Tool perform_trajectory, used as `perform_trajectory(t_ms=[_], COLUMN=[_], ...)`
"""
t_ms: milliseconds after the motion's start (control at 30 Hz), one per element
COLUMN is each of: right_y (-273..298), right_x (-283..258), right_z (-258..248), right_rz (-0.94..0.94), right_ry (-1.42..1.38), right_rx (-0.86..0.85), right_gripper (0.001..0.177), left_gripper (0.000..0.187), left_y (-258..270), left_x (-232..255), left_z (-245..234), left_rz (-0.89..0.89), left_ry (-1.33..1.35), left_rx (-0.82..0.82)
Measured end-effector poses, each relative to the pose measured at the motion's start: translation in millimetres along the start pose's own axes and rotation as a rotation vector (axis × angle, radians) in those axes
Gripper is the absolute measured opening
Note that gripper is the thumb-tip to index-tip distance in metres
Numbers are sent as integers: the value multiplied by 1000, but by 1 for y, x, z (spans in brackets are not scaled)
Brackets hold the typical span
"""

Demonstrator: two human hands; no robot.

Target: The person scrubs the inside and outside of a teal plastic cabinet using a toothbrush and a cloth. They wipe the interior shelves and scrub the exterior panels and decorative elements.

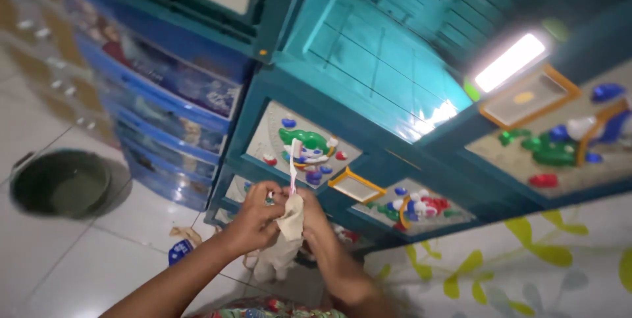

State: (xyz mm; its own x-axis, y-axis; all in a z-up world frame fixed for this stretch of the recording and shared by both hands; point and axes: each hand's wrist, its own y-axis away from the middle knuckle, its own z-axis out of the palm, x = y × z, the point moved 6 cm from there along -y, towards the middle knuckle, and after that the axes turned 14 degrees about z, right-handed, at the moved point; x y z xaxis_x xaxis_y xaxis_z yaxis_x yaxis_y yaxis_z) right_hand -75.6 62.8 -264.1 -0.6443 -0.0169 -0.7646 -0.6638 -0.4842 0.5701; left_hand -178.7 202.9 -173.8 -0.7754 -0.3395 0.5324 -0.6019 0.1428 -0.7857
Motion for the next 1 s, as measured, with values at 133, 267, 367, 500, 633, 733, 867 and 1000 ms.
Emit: perform_trajectory(t_ms=[133,267,367,500,633,733,867,1000], right_y=[-17,-33,-58,-102,-162,-204,-242,-236], right_x=[1,3,5,-3,-15,-40,-111,-181], right_z=[37,82,115,168,238,306,394,443], right_rz=[6,-6,5,-98,-236,-424,-562,-752], right_ry=[138,185,198,179,383,635,536,563], right_rx=[-65,-148,-147,-163,-65,-27,9,-8], right_gripper=[11,14,13,9,13,15,35,29], left_gripper=[29,38,46,28,22,28,33,29], left_y=[21,37,50,69,100,133,160,180], left_x=[-2,-7,-21,-32,-73,-105,-129,-143], left_z=[-12,-48,-85,-162,-258,-323,-387,-428], left_rz=[-43,-65,-165,-58,-166,-384,-589,-597], left_ry=[-86,-116,-81,-222,-111,-11,43,146], left_rx=[86,136,95,146,207,267,263,362])
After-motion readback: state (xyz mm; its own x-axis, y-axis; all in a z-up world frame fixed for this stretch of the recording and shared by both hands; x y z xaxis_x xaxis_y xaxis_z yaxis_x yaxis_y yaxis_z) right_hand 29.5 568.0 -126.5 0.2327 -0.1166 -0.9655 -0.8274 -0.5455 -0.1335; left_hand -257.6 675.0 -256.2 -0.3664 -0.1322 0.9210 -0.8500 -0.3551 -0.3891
